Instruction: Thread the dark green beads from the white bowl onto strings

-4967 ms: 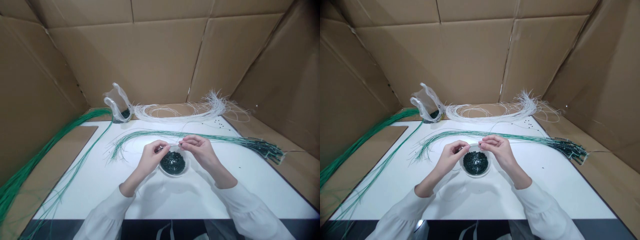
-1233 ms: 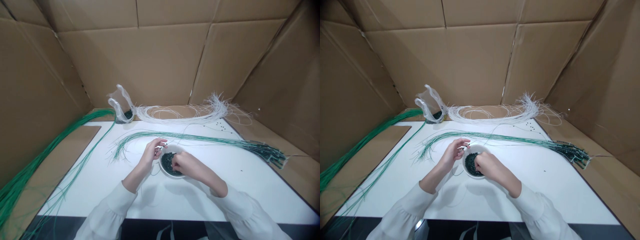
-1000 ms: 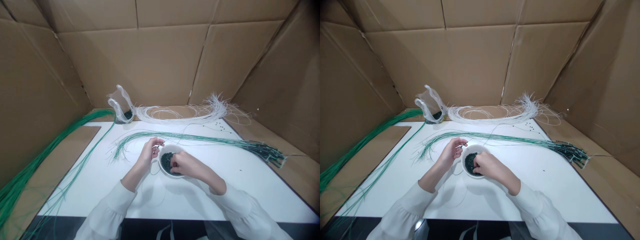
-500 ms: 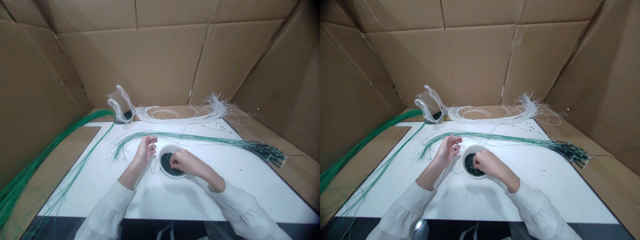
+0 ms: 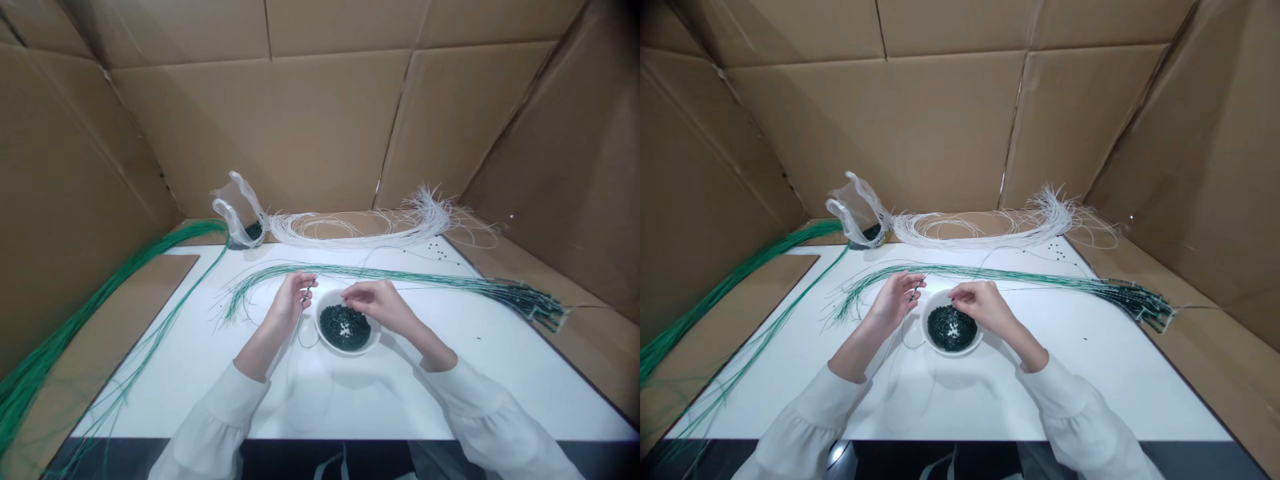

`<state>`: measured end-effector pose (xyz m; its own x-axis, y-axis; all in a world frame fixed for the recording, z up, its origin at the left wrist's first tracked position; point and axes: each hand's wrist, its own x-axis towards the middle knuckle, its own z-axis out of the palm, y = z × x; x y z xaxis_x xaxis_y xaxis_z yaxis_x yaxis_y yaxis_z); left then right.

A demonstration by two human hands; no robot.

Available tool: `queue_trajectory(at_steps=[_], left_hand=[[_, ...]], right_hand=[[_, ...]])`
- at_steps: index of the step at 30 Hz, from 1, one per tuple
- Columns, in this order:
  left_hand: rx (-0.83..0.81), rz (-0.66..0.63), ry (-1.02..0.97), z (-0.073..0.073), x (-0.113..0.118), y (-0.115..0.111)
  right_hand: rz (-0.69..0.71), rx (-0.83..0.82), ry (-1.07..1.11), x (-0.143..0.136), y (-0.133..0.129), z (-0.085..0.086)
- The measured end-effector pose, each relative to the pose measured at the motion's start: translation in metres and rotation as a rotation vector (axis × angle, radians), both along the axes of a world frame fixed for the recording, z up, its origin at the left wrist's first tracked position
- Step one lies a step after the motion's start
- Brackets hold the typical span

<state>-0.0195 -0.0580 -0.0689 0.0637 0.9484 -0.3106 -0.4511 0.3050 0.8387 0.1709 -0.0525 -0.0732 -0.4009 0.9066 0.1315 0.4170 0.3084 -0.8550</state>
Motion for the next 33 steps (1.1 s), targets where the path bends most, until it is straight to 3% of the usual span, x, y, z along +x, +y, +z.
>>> queue_trajectory(at_steps=[4, 13, 21, 27, 33], left_hand=[[0.002, 0.004, 0.048, -0.001, 0.001, 0.001], [0.112, -0.064, 0.181, -0.006, 0.003, -0.002], [0.211, -0.116, 0.405, -0.003, 0.008, -0.009], [0.273, -0.133, 0.450, 0.002, 0.011, -0.013], [0.466, -0.089, 0.608, 0.003, 0.015, -0.019]], right_hand=[[-0.034, 0.005, 0.065, 0.001, -0.001, -0.001], [-0.105, -0.215, 0.326, 0.000, -0.004, -0.001], [-0.154, -0.142, 0.346, 0.002, -0.003, 0.000], [-0.221, -0.270, 0.550, 0.000, -0.008, 0.004], [-0.171, -0.383, 0.709, 0.001, -0.007, -0.003]])
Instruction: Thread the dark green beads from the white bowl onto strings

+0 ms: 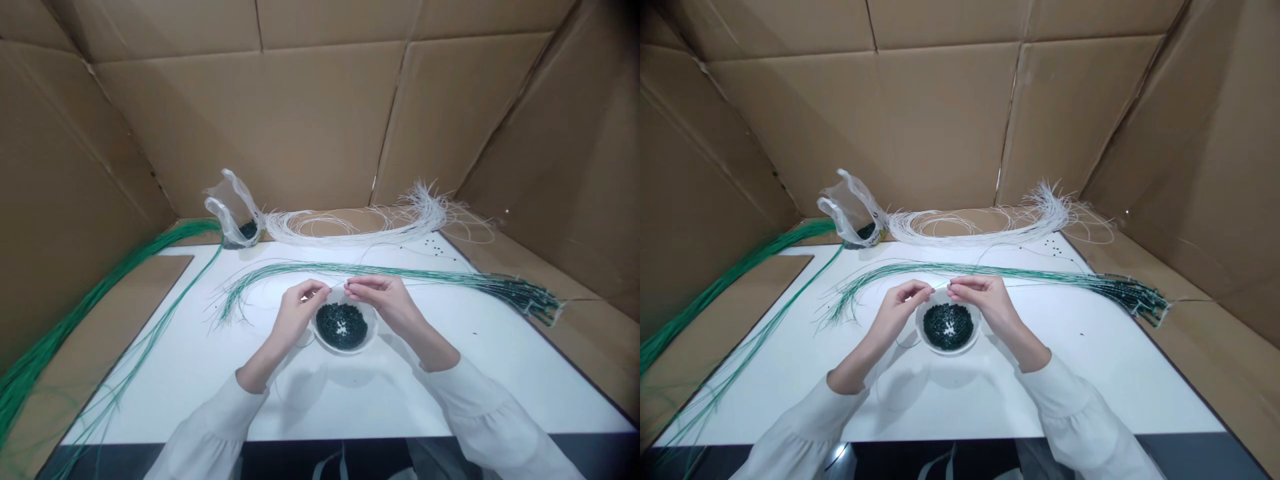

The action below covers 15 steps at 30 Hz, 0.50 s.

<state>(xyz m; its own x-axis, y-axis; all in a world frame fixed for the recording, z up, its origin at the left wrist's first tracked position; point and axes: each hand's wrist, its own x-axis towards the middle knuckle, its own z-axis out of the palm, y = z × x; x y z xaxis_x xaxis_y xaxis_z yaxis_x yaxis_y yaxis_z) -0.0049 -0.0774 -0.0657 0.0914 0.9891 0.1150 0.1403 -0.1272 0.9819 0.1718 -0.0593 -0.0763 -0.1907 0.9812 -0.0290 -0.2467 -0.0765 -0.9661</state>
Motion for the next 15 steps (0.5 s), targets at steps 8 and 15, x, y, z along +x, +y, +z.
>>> queue_trajectory(at_steps=[8, 15], left_hand=[[0.090, 0.004, 0.101, 0.0016, 0.0030, -0.0050], [0.096, 0.000, 0.141, 0.0044, 0.0041, -0.0061]], right_hand=[[0.054, -0.065, 0.143, -0.0008, 0.0004, -0.0002], [0.070, -0.061, 0.130, -0.0011, 0.0005, -0.0012]])
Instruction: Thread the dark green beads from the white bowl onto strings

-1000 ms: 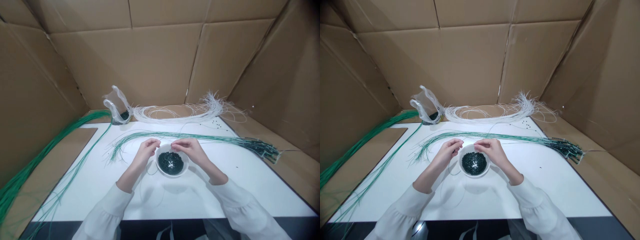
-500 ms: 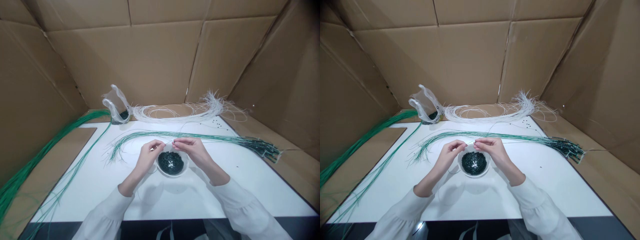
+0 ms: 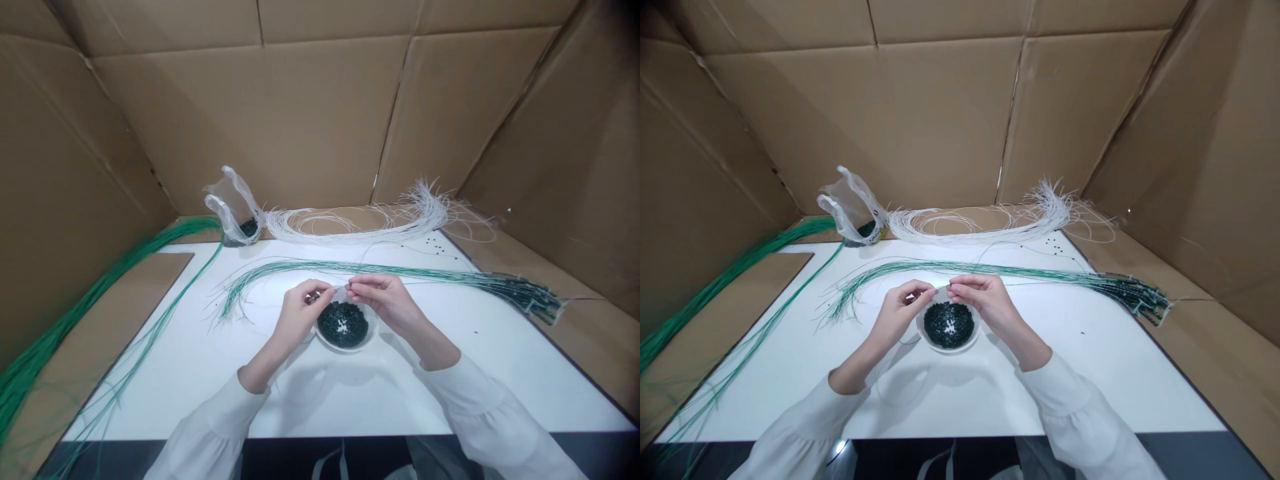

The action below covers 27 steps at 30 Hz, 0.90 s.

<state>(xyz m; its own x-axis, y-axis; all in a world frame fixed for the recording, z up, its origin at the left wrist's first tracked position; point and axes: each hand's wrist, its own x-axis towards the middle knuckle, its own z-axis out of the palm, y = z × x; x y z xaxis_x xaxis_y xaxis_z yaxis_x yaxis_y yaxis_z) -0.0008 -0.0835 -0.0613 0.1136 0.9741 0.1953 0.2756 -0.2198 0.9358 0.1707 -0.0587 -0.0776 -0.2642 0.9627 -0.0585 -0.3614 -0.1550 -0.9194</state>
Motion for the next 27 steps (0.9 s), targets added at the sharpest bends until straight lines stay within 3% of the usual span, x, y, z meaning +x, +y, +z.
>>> queue_trajectory(at_steps=[19, 27], left_hand=[[0.035, 0.007, 0.082, -0.0023, -0.0009, 0.0009], [0.166, 0.045, 0.241, -0.0041, -0.0032, -0.0003]], right_hand=[[-0.012, 0.074, -0.042, 0.0017, 0.0024, -0.0038], [-0.075, 0.236, -0.319, 0.0018, 0.0003, 0.0017]])
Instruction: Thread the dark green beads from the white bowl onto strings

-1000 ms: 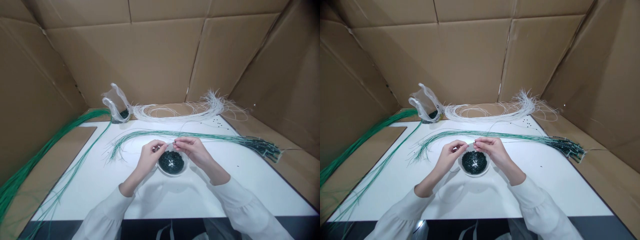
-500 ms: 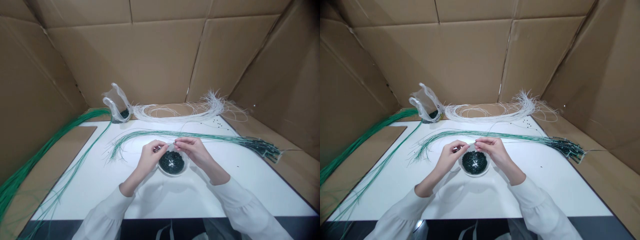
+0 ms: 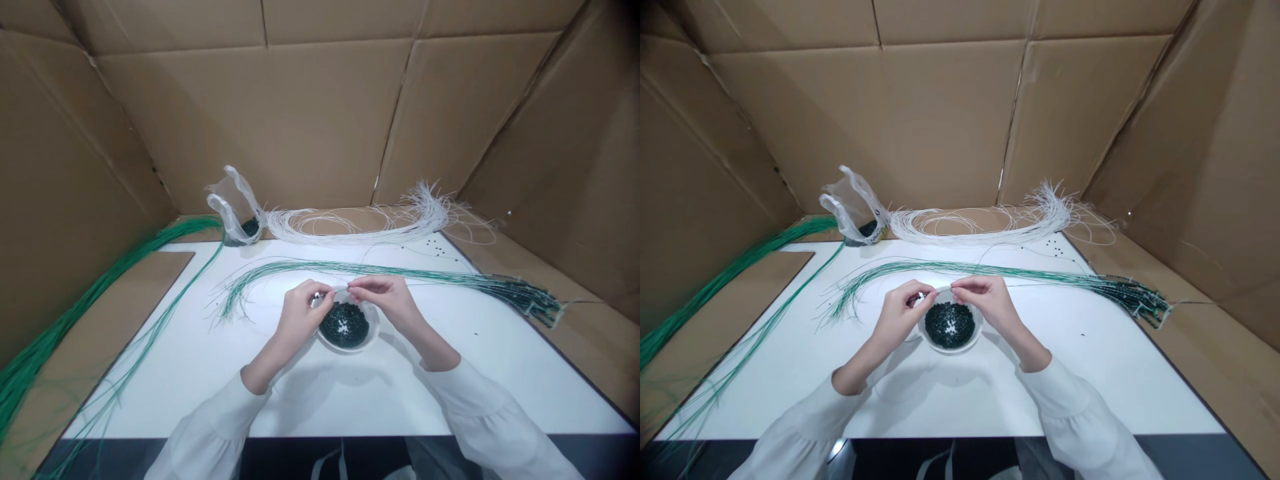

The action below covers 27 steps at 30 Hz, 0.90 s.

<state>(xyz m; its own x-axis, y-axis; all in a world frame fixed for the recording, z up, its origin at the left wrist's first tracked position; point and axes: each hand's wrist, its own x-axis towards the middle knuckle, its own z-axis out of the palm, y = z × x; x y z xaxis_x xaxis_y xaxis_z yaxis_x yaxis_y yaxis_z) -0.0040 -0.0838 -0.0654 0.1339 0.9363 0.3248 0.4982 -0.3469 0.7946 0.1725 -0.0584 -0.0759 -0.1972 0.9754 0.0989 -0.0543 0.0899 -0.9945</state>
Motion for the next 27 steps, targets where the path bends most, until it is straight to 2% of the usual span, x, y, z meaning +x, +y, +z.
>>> queue_trajectory(at_steps=[9, 15, 27], left_hand=[[0.078, -0.048, 0.077, -0.0012, 0.0019, 0.0000], [0.111, -0.079, 0.077, -0.0030, 0.0019, -0.0022], [0.137, -0.074, 0.084, -0.0023, 0.0020, -0.0016]], right_hand=[[0.028, 0.163, -0.125, -0.0011, -0.0031, -0.0052], [0.066, 0.177, -0.105, -0.0012, -0.0040, -0.0047], [0.009, 0.242, -0.187, -0.0006, -0.0038, -0.0059]])
